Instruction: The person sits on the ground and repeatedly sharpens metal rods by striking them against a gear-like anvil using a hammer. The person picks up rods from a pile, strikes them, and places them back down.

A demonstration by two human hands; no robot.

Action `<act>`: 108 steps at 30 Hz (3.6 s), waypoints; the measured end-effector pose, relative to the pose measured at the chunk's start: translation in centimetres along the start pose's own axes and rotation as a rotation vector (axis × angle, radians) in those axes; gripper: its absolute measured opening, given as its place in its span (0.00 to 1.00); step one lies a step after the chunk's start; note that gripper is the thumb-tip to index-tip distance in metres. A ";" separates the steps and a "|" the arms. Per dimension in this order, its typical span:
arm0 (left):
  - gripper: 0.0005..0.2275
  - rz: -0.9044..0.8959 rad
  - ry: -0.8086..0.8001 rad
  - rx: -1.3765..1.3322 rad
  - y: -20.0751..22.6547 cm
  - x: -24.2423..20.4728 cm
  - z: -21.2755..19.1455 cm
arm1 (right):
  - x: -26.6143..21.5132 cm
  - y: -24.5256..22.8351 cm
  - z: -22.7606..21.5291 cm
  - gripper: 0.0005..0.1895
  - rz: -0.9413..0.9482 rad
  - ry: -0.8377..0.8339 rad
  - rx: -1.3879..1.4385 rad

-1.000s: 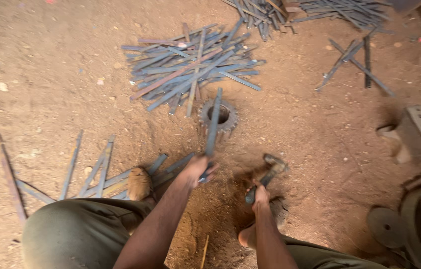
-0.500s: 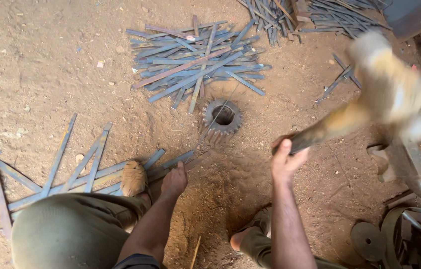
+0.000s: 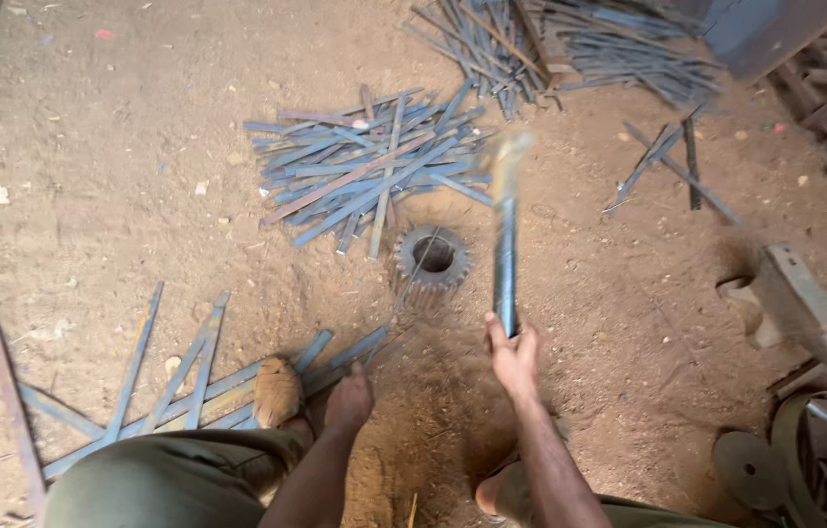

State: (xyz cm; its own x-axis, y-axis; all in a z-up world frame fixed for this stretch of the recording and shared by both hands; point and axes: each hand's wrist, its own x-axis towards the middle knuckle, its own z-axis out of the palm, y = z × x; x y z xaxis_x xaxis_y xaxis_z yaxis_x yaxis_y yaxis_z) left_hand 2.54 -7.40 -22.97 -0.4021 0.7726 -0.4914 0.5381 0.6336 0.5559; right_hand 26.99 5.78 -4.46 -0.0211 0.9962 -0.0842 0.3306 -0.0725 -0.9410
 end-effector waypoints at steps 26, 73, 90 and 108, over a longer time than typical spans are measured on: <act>0.24 -0.011 0.101 0.107 -2.3 -3.3 0.7 | -3.2 13.3 1.8 0.18 0.529 0.106 -0.178; 0.16 -0.190 -0.083 0.017 1.3 -6.0 7.7 | 2.5 -2.0 -0.5 0.25 -0.699 0.363 0.025; 0.19 -0.206 -0.073 -0.036 -1.8 -8.5 5.8 | -1.2 13.7 1.8 0.36 -0.014 0.174 -0.444; 0.20 0.147 -0.551 -1.240 20.8 -8.7 -11.4 | -7.2 19.0 -1.6 0.19 0.696 0.007 -0.015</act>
State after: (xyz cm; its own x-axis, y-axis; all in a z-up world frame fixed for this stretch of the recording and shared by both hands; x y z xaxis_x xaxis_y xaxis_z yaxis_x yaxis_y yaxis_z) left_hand 8.78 -0.44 0.55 0.1026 0.9041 -0.4148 -0.5796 0.3932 0.7137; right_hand 34.96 -2.67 -21.22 0.2061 0.7186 -0.6641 0.2782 -0.6938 -0.6643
